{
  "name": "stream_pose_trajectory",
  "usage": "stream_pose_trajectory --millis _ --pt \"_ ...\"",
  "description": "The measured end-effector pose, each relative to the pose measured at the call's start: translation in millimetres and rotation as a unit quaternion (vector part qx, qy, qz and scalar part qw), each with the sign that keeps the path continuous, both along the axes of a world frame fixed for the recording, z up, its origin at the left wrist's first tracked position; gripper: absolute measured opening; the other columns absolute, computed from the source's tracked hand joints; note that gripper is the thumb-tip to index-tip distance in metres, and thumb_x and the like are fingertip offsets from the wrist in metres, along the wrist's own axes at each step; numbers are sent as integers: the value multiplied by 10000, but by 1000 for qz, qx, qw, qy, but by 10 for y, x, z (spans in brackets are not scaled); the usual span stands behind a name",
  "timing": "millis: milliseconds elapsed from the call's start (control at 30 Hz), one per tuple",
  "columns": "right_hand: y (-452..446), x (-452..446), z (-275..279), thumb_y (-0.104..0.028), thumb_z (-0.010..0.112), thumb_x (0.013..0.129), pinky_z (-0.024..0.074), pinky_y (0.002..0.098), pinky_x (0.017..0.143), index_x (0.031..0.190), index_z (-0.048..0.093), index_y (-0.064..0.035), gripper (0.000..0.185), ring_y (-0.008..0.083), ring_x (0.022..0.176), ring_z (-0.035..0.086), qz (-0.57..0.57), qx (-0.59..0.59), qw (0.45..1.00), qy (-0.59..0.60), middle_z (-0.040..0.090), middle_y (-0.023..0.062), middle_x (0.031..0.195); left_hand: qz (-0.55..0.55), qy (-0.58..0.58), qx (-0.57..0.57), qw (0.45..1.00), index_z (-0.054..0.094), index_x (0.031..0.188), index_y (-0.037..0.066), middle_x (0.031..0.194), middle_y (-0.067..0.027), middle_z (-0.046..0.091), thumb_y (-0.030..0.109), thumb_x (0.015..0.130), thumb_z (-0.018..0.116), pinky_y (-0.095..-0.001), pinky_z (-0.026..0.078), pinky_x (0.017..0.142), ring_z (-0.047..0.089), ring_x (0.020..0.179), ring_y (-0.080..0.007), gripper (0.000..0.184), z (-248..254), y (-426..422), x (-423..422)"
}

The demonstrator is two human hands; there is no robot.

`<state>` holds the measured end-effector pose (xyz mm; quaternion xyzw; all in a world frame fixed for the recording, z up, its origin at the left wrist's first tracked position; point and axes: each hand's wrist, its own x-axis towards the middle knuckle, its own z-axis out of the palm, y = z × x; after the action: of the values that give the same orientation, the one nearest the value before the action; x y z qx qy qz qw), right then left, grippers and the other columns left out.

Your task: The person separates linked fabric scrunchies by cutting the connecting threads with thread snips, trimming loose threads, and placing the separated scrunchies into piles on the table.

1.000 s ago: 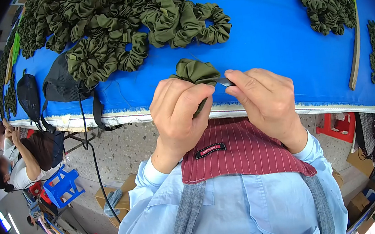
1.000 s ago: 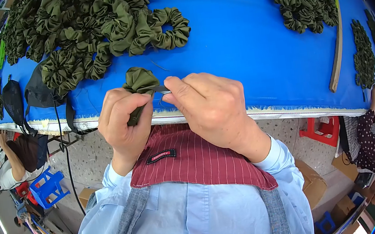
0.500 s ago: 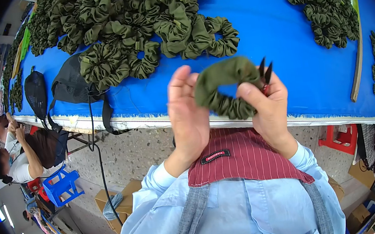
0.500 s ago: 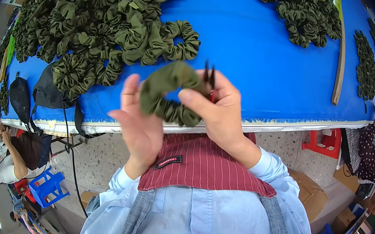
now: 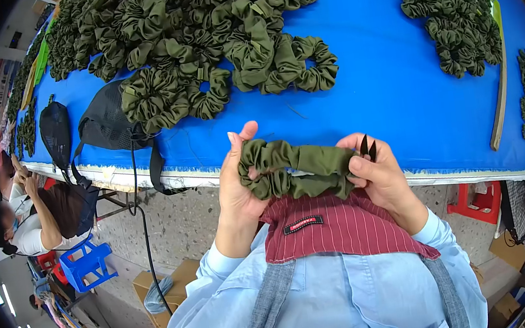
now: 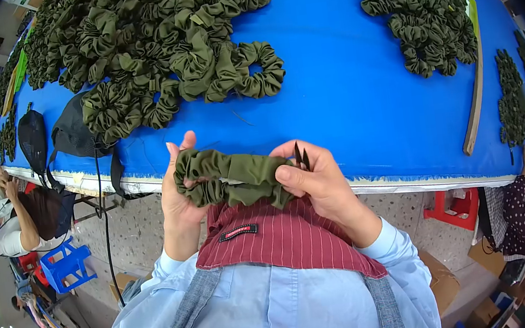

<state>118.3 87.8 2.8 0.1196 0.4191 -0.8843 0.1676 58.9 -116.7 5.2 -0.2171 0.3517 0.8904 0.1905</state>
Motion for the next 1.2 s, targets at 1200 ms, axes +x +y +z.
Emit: stream_pose_trajectory --millis 1200 --pt "-202 -237 263 -141 756 697 421 265 513 1002 616 -55 347 156 543 539 -108 472 805 343 639 46 751 -194 214 -165 943 414 1283 19 773 -16 555 153 932 510 -137 353 515 433 555 -17 389 174 363 133"
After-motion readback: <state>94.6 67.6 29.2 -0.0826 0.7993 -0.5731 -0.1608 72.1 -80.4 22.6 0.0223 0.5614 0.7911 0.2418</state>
